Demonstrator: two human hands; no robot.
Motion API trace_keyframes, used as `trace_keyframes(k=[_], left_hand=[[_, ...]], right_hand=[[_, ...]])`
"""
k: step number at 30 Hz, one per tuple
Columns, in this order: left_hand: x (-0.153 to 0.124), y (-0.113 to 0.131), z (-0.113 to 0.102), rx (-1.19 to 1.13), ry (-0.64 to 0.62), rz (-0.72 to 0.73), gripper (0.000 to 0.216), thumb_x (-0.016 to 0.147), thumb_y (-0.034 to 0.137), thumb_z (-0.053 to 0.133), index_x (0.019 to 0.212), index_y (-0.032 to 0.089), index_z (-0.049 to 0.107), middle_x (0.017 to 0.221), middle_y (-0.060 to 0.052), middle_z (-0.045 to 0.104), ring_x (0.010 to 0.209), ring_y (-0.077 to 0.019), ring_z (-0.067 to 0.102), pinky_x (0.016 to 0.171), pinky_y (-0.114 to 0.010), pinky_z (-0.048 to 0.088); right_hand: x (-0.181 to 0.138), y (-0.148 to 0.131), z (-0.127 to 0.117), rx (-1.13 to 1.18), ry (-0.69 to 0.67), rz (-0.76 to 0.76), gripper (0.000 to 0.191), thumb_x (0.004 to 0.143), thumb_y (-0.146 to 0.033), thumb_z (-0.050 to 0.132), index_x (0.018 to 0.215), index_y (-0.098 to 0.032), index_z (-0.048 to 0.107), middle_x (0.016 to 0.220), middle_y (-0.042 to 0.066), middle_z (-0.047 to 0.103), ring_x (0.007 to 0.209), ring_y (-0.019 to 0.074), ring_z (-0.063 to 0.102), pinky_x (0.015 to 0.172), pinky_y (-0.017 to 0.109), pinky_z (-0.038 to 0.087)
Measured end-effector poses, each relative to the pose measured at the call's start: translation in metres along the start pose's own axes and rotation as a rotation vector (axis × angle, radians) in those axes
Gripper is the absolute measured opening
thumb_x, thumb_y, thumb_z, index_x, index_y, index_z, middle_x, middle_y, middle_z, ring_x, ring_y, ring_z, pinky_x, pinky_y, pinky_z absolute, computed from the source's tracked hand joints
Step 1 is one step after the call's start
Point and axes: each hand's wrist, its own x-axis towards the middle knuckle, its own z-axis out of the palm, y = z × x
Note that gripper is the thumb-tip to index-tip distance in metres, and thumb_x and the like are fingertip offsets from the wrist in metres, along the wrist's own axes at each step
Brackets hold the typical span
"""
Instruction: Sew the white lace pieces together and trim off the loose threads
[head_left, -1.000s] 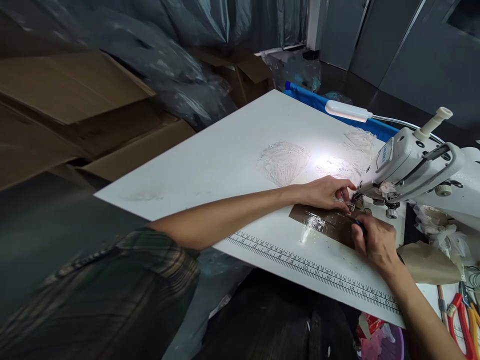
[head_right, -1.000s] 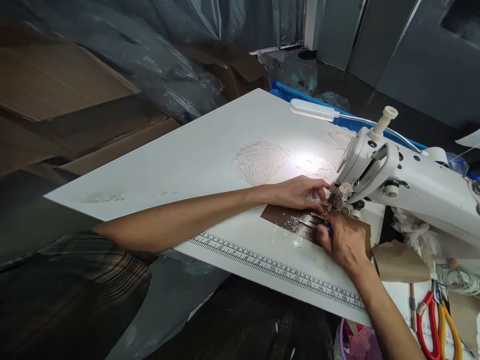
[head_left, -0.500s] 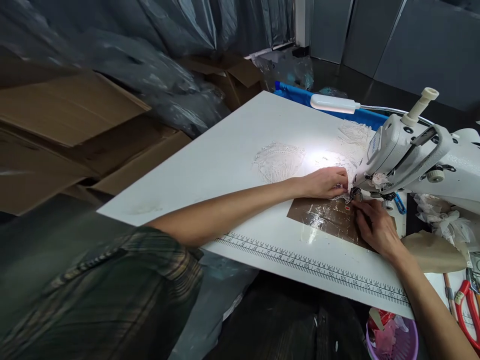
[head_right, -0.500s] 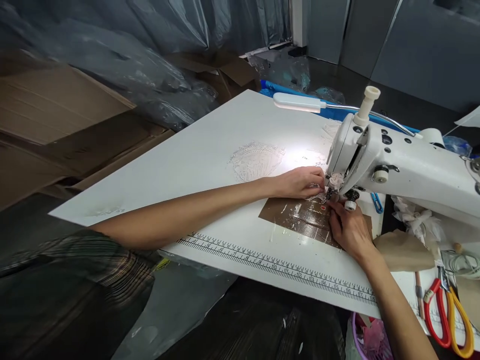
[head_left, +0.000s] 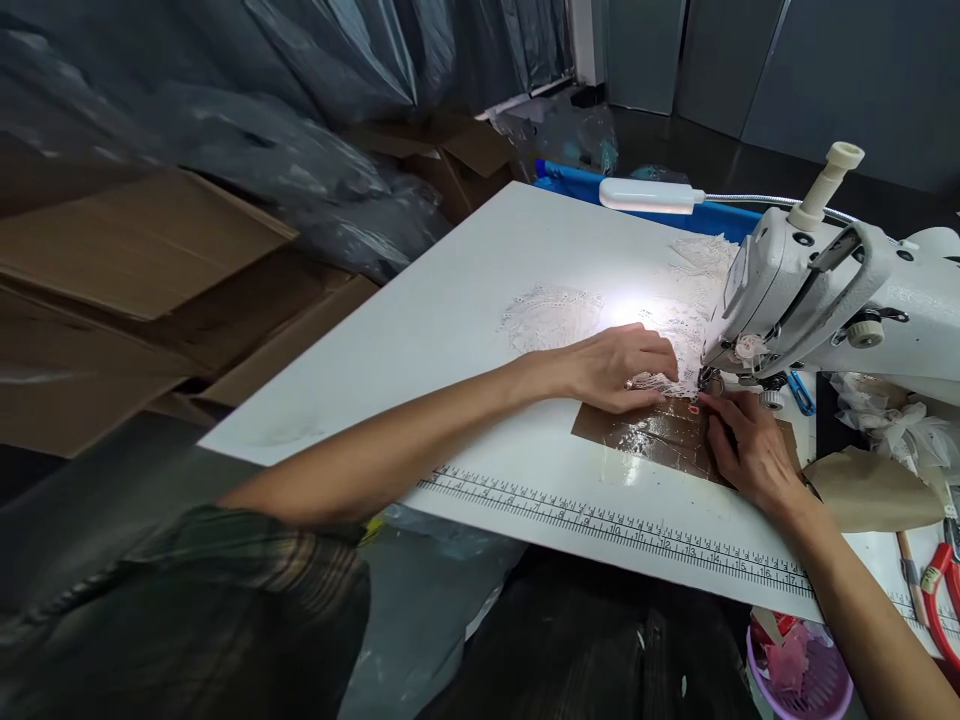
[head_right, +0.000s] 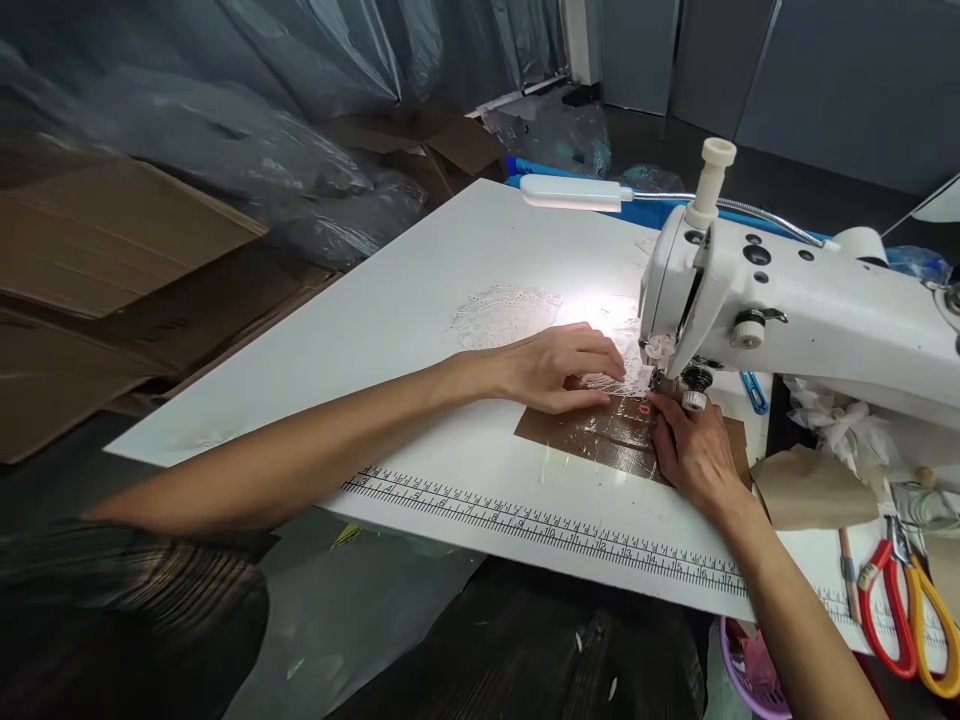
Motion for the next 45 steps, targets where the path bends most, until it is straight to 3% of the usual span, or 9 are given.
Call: trace_keyframes(k=[4, 9, 12, 17, 22, 27, 34, 39, 45], left_hand=[[0.005, -0.023, 0.024, 0.158, 0.002, 0.084, 0.017, 0.095, 0.025, 0.056, 0.095, 0.018, 0.071, 0.091, -0.008, 0.071, 0.076, -0.0157, 0.062, 0.071, -0.031, 0.048], [0.018, -0.015, 0.038, 0.144, 0.125, 0.027, 0.02, 0.094, 0.018, 0.048, 0.085, 0.017, 0.066, 0.091, -0.008, 0.069, 0.083, -0.0162, 0.062, 0.075, -0.032, 0.049], [0.019, -0.012, 0.042, 0.125, 0.112, 0.063, 0.02, 0.093, 0.018, 0.047, 0.084, 0.018, 0.065, 0.094, -0.007, 0.072, 0.084, -0.0158, 0.064, 0.079, -0.034, 0.048], [0.014, -0.013, 0.043, 0.197, 0.054, 0.113, 0.025, 0.098, 0.022, 0.045, 0.088, 0.019, 0.067, 0.095, -0.006, 0.074, 0.081, -0.0158, 0.063, 0.077, -0.035, 0.044], [0.011, -0.011, 0.041, 0.194, 0.016, 0.051, 0.028, 0.101, 0.026, 0.045, 0.085, 0.02, 0.068, 0.101, -0.006, 0.075, 0.083, -0.0143, 0.064, 0.084, -0.037, 0.044], [0.012, -0.011, 0.044, 0.199, 0.076, 0.033, 0.031, 0.101, 0.022, 0.042, 0.084, 0.019, 0.069, 0.101, -0.008, 0.075, 0.085, -0.0147, 0.066, 0.084, -0.037, 0.045], [0.012, -0.014, 0.046, 0.148, 0.03, 0.066, 0.026, 0.101, 0.023, 0.047, 0.093, 0.021, 0.072, 0.103, -0.007, 0.076, 0.09, -0.0163, 0.067, 0.082, -0.036, 0.046], [0.012, -0.011, 0.046, 0.186, 0.061, 0.041, 0.03, 0.102, 0.025, 0.045, 0.087, 0.02, 0.071, 0.105, -0.008, 0.075, 0.085, -0.0146, 0.064, 0.08, -0.036, 0.045], [0.012, -0.01, 0.046, 0.172, 0.051, 0.031, 0.031, 0.102, 0.025, 0.046, 0.084, 0.02, 0.07, 0.102, -0.007, 0.075, 0.083, -0.0141, 0.063, 0.081, -0.036, 0.044]], right_hand=[[-0.001, 0.0, 0.005, -0.078, -0.002, -0.063, 0.036, 0.094, -0.022, 0.048, 0.121, -0.023, 0.071, 0.106, 0.014, 0.065, 0.094, 0.0265, 0.06, 0.08, 0.044, 0.054], [-0.003, 0.002, 0.001, -0.054, -0.034, -0.038, 0.035, 0.093, -0.023, 0.05, 0.119, -0.023, 0.073, 0.11, 0.014, 0.064, 0.097, 0.027, 0.06, 0.083, 0.045, 0.055], [-0.002, 0.0, -0.004, -0.023, -0.05, -0.009, 0.034, 0.092, -0.024, 0.049, 0.116, -0.025, 0.074, 0.108, 0.012, 0.065, 0.099, 0.0264, 0.062, 0.085, 0.045, 0.056], [-0.001, -0.001, -0.009, 0.124, -0.047, 0.102, 0.031, 0.09, -0.024, 0.049, 0.107, -0.027, 0.076, 0.107, 0.008, 0.07, 0.099, 0.0246, 0.066, 0.09, 0.044, 0.057], [-0.002, 0.002, -0.009, 0.22, 0.007, 0.252, 0.03, 0.088, -0.023, 0.049, 0.105, -0.025, 0.075, 0.103, 0.008, 0.073, 0.093, 0.0235, 0.069, 0.086, 0.042, 0.058], [0.002, -0.001, -0.009, 0.142, 0.01, 0.166, 0.033, 0.092, -0.026, 0.047, 0.11, -0.024, 0.075, 0.103, 0.009, 0.071, 0.093, 0.0242, 0.068, 0.084, 0.042, 0.058], [0.007, -0.002, -0.007, -0.048, -0.087, 0.003, 0.038, 0.093, -0.023, 0.046, 0.119, -0.027, 0.074, 0.099, 0.012, 0.067, 0.095, 0.0261, 0.062, 0.079, 0.043, 0.058], [0.001, 0.0, -0.008, -0.011, -0.069, 0.051, 0.038, 0.094, -0.023, 0.047, 0.122, -0.029, 0.073, 0.109, 0.011, 0.065, 0.096, 0.0242, 0.063, 0.083, 0.042, 0.059], [0.003, -0.003, -0.012, 0.032, -0.038, 0.099, 0.038, 0.095, -0.023, 0.045, 0.12, -0.029, 0.073, 0.105, 0.009, 0.067, 0.091, 0.0226, 0.065, 0.079, 0.038, 0.059]])
